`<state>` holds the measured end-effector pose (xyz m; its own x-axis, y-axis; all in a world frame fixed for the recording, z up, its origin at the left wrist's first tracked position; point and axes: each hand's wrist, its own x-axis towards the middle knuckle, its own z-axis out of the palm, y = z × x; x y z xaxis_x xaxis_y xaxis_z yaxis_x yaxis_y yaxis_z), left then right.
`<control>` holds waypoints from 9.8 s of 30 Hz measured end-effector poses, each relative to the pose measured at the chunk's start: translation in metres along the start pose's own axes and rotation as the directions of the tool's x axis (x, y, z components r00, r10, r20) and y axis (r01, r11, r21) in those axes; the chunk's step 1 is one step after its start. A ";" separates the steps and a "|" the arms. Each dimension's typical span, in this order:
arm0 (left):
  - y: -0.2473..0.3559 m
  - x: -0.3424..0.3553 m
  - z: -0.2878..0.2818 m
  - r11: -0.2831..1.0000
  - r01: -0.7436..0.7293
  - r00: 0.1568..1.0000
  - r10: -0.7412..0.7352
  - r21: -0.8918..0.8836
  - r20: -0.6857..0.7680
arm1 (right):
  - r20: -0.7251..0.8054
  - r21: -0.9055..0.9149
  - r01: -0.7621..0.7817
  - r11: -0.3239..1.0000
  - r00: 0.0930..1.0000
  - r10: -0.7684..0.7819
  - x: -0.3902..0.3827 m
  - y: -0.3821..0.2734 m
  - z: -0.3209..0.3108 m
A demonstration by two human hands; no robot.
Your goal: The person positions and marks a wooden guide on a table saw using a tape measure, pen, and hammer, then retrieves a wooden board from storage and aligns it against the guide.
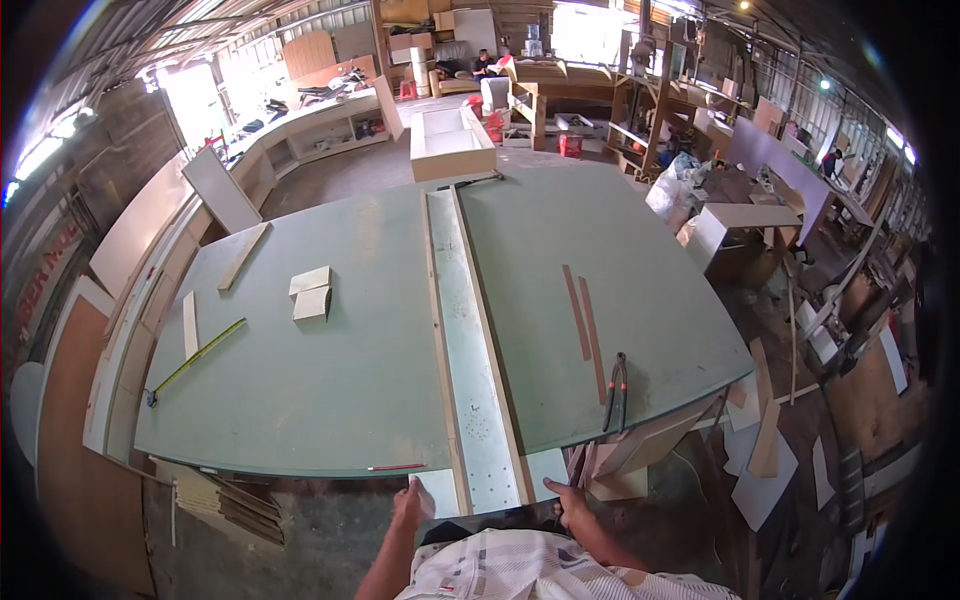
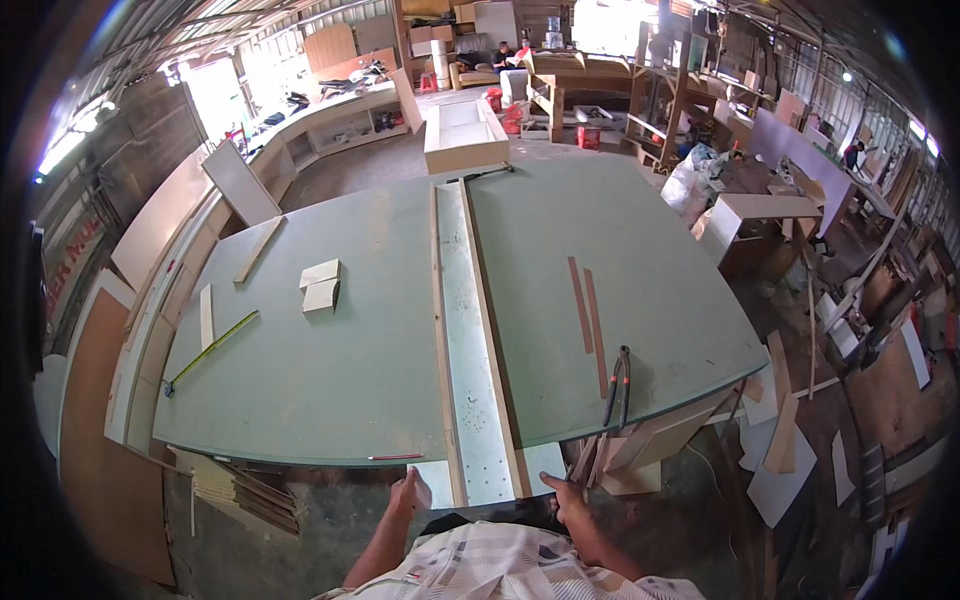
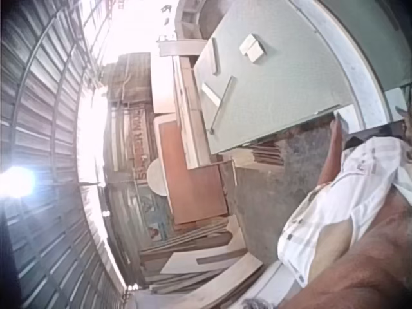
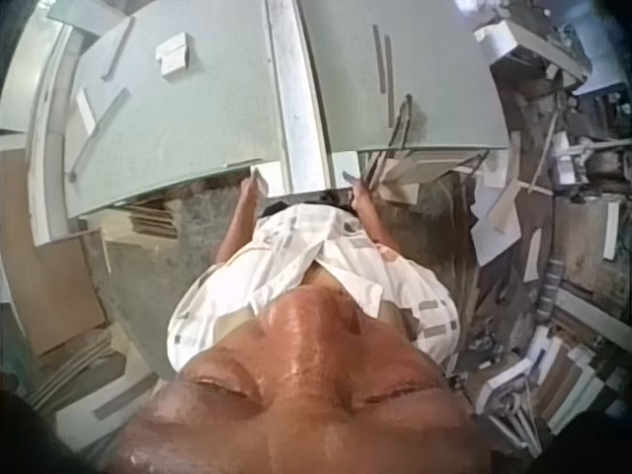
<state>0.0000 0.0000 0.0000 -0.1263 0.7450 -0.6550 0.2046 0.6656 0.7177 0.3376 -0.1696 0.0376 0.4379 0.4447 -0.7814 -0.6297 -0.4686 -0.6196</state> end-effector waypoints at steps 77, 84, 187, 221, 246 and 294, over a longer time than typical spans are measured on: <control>0.318 -0.025 -0.004 0.996 0.075 0.835 -0.092 -0.053 -0.543 | 0.405 -0.863 0.372 -0.343 0.101 -0.909 0.567 -0.591 0.593; 0.346 0.040 0.011 0.989 0.142 0.804 -0.132 -0.030 -0.579 | 0.427 -0.869 0.352 -0.347 0.181 -0.886 0.591 -0.665 0.685; 0.106 -0.221 -0.123 0.646 -0.656 0.492 -0.027 -0.390 -0.870 | 0.800 -0.291 0.739 0.607 0.537 -0.270 -0.027 -0.156 0.200; 0.205 -0.236 -0.097 0.399 -0.870 0.108 0.727 0.289 -0.678 | 0.930 -0.100 0.856 -0.508 -0.101 -0.354 -0.008 0.012 0.286; 0.063 -0.155 0.010 0.038 -0.812 0.354 0.825 0.583 0.440 | 0.338 0.108 0.003 0.994 0.940 -0.040 -0.064 0.055 0.037; 0.158 -0.130 0.009 0.409 -0.737 0.666 0.574 0.538 0.476 | 0.813 -0.375 0.810 0.451 0.521 -0.260 -0.120 -0.158 0.075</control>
<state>0.0577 0.0080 0.1963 0.4958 0.8576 -0.1365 0.6986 -0.3005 0.6493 0.3364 -0.0914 0.2353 -0.1300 0.9741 -0.1853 0.3112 -0.1374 -0.9404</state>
